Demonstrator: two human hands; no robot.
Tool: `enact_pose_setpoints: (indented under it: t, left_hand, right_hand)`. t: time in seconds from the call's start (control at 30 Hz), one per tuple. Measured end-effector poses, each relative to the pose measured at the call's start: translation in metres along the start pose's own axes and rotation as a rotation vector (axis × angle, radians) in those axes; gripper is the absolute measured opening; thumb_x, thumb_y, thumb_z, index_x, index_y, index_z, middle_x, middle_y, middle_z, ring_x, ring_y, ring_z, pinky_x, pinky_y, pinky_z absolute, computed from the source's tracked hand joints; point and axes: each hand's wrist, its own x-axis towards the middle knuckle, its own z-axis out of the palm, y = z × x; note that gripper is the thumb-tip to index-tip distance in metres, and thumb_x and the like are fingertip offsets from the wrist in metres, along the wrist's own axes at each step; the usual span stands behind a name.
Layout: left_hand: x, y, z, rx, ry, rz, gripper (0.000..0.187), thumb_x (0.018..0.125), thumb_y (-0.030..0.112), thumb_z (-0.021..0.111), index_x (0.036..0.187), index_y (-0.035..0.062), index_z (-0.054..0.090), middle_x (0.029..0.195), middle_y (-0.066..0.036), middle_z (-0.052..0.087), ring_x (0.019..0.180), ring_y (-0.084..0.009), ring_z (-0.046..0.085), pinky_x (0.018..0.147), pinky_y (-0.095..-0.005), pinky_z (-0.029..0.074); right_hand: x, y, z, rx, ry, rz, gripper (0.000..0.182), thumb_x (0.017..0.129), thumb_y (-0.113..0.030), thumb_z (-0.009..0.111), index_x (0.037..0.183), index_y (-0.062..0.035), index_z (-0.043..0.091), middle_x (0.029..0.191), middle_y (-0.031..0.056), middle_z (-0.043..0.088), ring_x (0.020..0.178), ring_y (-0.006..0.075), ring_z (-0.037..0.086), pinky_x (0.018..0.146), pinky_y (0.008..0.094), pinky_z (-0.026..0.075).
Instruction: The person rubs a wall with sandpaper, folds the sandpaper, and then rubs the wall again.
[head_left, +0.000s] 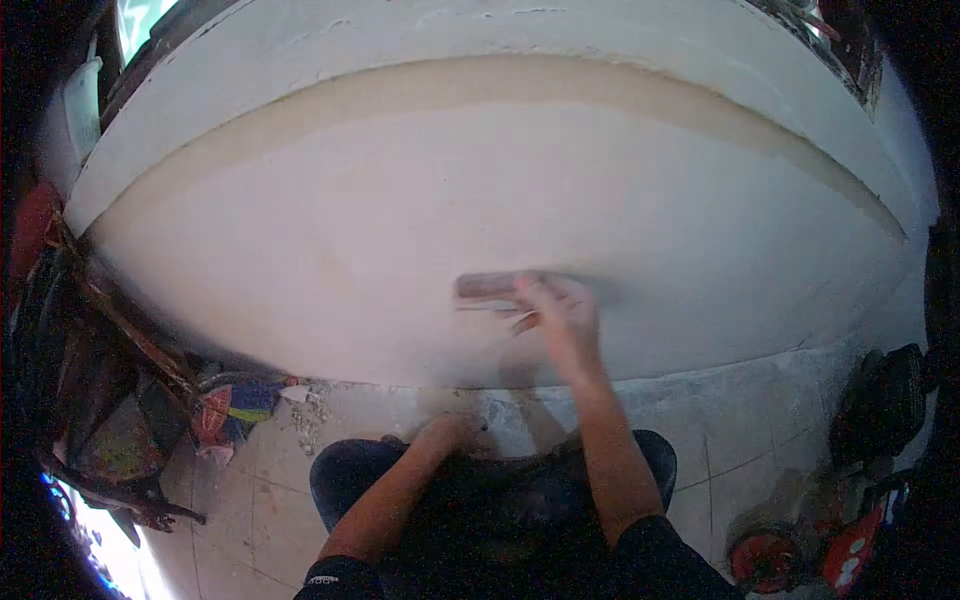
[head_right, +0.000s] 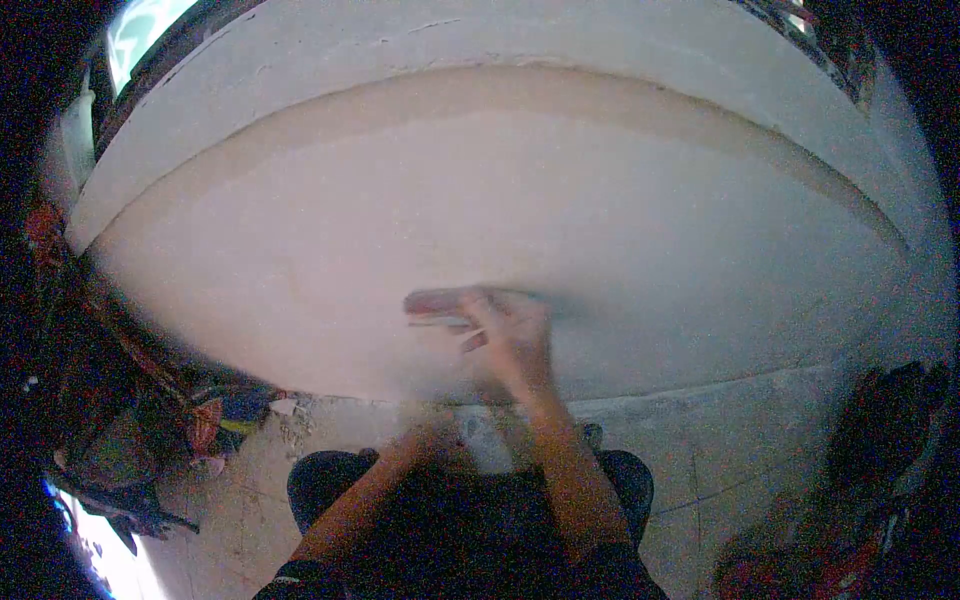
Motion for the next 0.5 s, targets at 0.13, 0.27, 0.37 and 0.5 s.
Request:
enact_pose_setpoints:
  t: [0.13,0.27,0.37,0.5]
  left_hand:
    - [-0.010,0.073,-0.145,0.040,-0.511,-0.091,0.060,0.087,0.054,0.066,0.122,0.0044,0.068,0.127,-0.019,0.067,0.117,-0.0375,0.064,0.100,-0.0497,0.052]
    - [-0.005,0.058,-0.112,-0.094,-0.523,-0.198,0.063,0.086,0.055,0.066,0.125,0.0050,0.066,0.130,-0.020,0.065,0.120,-0.0370,0.062,0.100,-0.0496,0.051]
    - [-0.014,0.078,-0.151,-0.143,-0.527,-0.232,0.064,0.084,0.055,0.066,0.125,0.0052,0.066,0.131,-0.021,0.064,0.122,-0.0372,0.061,0.103,-0.0503,0.049]
    - [-0.005,0.048,-0.096,-0.028,-0.118,-0.104,0.067,0.084,0.059,0.065,0.126,0.0061,0.066,0.136,-0.022,0.060,0.126,-0.0376,0.058,0.107,-0.0513,0.045]
  right_hand:
    - [-0.004,-0.042,-0.057,0.104,0.293,-0.286,0.033,0.095,-0.026,0.064,0.105,0.0038,0.073,0.091,0.0126,0.075,0.073,0.0192,0.073,0.054,0.0305,0.055]
    - [0.001,-0.044,-0.060,0.235,0.298,-0.344,0.031,0.096,-0.026,0.064,0.107,0.0016,0.073,0.096,0.0119,0.076,0.069,0.0183,0.073,0.055,0.0275,0.054]
    - [-0.005,-0.019,-0.018,0.023,0.133,-0.173,0.033,0.098,-0.027,0.063,0.112,0.0029,0.071,0.100,0.0131,0.075,0.070,0.0188,0.073,0.053,0.0273,0.054]
    - [-0.007,-0.009,-0.004,0.102,-0.031,-0.116,0.028,0.095,-0.025,0.069,0.101,0.0011,0.072,0.094,0.0151,0.073,0.064,0.0213,0.071,0.051,0.0292,0.054]
